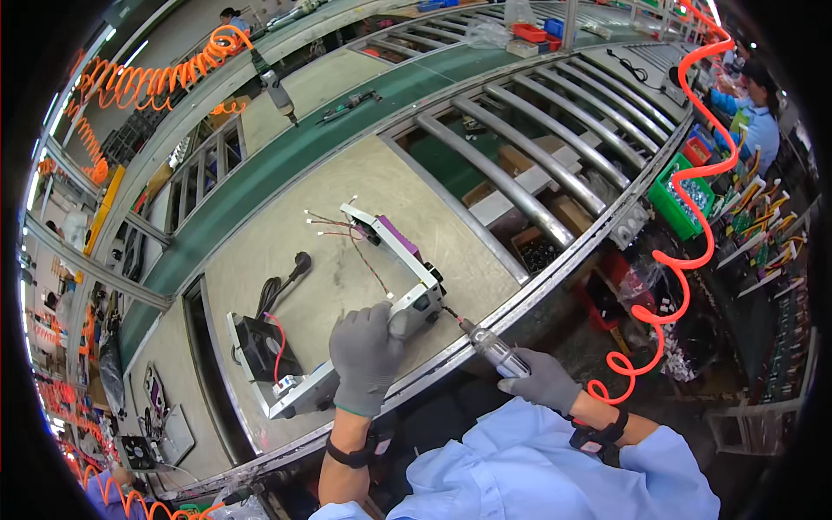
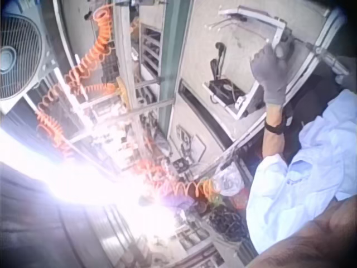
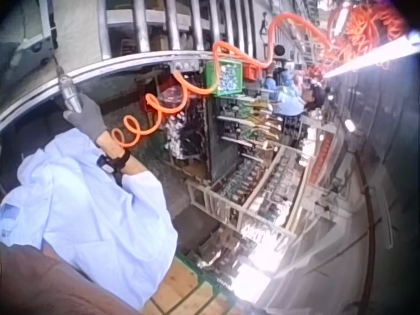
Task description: Assembling electronic components into a metal chassis at a factory workstation.
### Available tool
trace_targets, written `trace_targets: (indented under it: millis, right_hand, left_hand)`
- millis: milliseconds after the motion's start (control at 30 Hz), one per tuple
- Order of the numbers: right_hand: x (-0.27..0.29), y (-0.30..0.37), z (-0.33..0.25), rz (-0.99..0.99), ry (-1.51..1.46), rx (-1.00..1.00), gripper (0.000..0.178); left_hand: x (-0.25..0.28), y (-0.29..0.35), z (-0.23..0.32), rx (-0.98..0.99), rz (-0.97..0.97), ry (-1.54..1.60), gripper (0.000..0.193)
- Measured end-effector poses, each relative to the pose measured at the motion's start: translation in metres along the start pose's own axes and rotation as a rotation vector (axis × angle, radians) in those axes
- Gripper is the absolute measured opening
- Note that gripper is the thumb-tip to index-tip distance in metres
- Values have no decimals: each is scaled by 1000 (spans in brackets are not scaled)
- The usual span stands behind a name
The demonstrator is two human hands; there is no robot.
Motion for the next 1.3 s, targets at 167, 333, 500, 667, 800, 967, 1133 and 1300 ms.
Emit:
trace_targets:
  millis: [167,333,500,667,800,967,1133,1300]
  right_hand:
    - [-6,1,5,-13,-49,-97,60]
    - [-8,0,0,-10,-23,-48,61]
    - [-8,7,-1,-24,-26,-59,61]
    - [-7,15,-3,-19,-45,-106,58]
    - [-2,27,-14,-10,-68,-60,56]
    - [2,44,-27,-51,-11,-17,56]
    - [-1,54,-21,-84,-47,-6,68]
    - [-2,56,-13,-95,56,33,81]
  left_hand:
    - [-15,4,-4,-21,3,-76,24]
    - [-15,5,-6,-14,3,-75,25]
    - [-12,4,-3,-24,18,-100,24]
    - [12,22,16,-100,342,37,17]
    - [-32,58,3,367,-37,582,23]
    - [-120,97,-18,980,-461,1049,32]
    - [-137,103,-15,964,-598,1295,34]
    - [-147,106,-8,1000,-738,1762,24]
Point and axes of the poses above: each hand's wrist, its own y-axis away from the middle knuckle, its own x-axis out of the back of the hand, z = x × y, the point moved 7 cm from there along -y, towards the middle knuckle, and after that the axes turned 13 degrees about x, right-handed, at the moved point
